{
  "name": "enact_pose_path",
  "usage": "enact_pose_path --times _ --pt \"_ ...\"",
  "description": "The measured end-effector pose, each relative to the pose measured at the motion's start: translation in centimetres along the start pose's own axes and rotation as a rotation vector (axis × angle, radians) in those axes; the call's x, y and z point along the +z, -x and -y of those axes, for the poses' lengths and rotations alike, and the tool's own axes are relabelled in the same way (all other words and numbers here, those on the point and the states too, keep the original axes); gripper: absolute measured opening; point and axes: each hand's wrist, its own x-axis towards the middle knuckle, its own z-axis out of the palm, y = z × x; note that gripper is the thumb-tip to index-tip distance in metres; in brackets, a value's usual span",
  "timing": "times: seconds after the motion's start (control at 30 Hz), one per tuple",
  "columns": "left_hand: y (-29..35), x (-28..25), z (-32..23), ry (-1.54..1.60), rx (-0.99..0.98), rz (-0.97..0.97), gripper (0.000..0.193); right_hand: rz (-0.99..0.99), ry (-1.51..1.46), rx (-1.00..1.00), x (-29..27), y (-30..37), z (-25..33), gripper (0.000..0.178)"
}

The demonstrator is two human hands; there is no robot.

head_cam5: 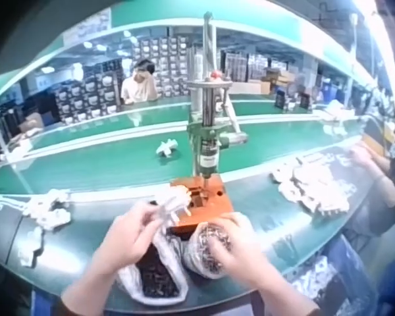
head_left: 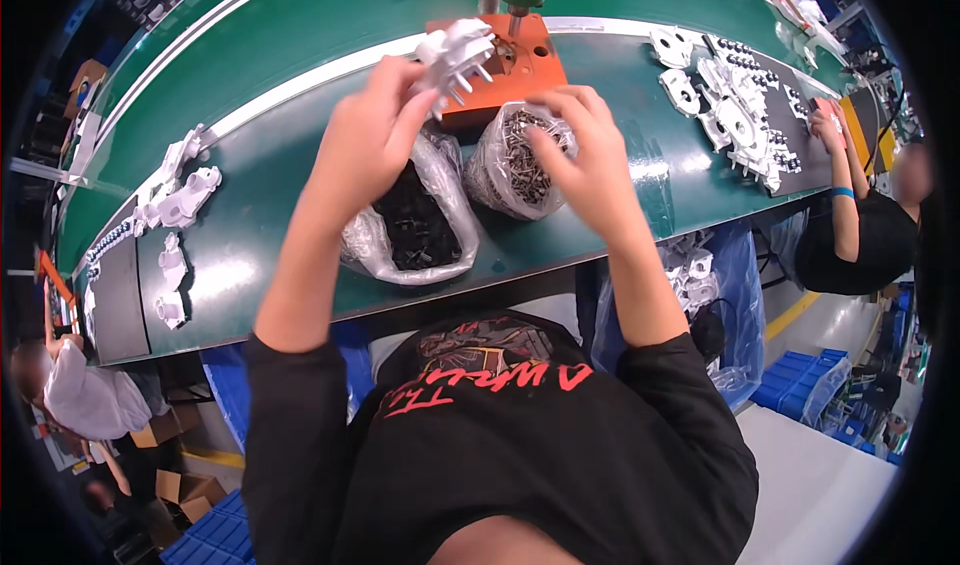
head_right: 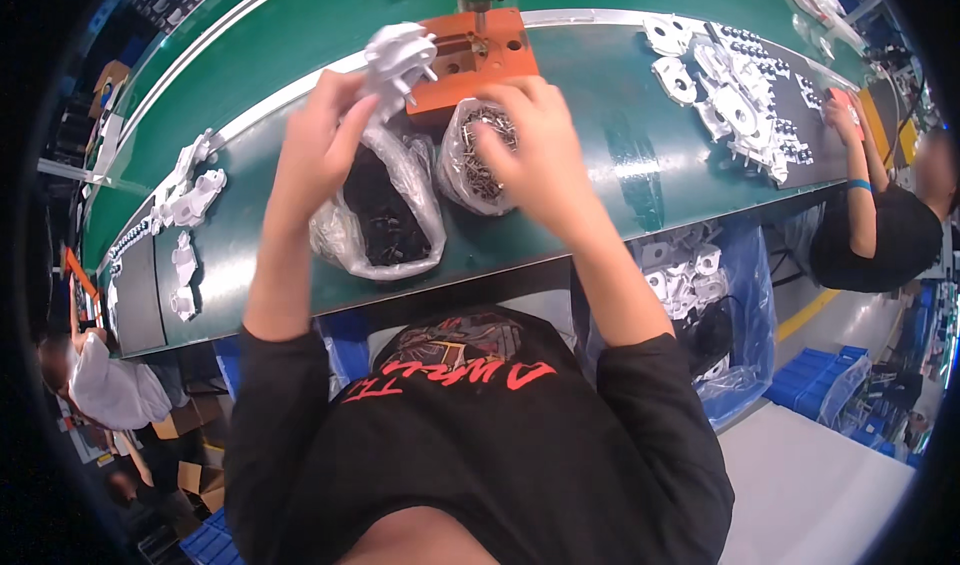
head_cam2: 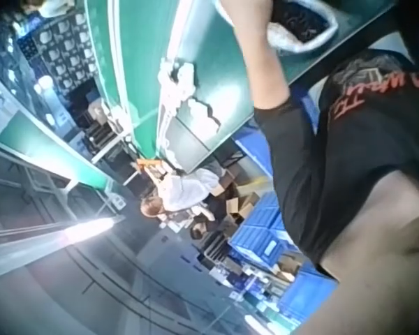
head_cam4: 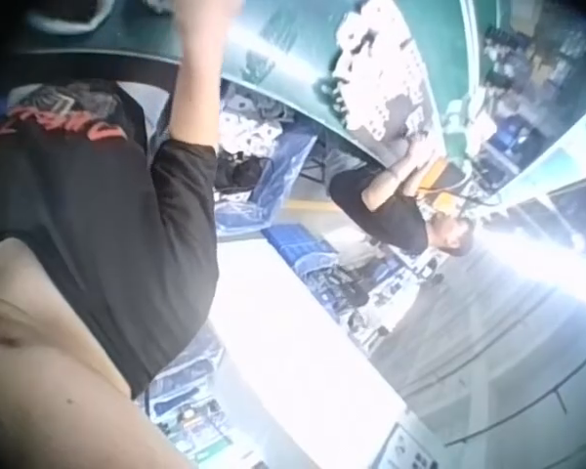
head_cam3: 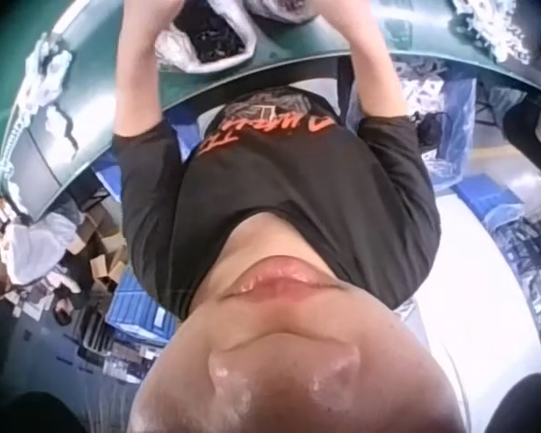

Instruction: Assembling metal eyelets into white plastic components using a manual press machine on a factory line.

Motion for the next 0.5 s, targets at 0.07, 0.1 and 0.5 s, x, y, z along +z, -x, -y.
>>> enact_pose_path --times 0.07,0.1,0.5 --pt "-2.6 1.1 1.6 -0.283 0.087 0.1 0.014 0.061 0.074 0.034 0.0 -0.2 -2.2 0.021" --pt "-3.7 1.7 2.2 -0.566 0.172 0.205 0.014 0.121 0.149 0.072 0.0 -0.2 -2.7 0.015" --pt "-6.7 8.4 7.8 -0.735 0.483 0.146 0.013 0.06 0.366 -0.141 1.7 -0.4 -3.0 0.012"
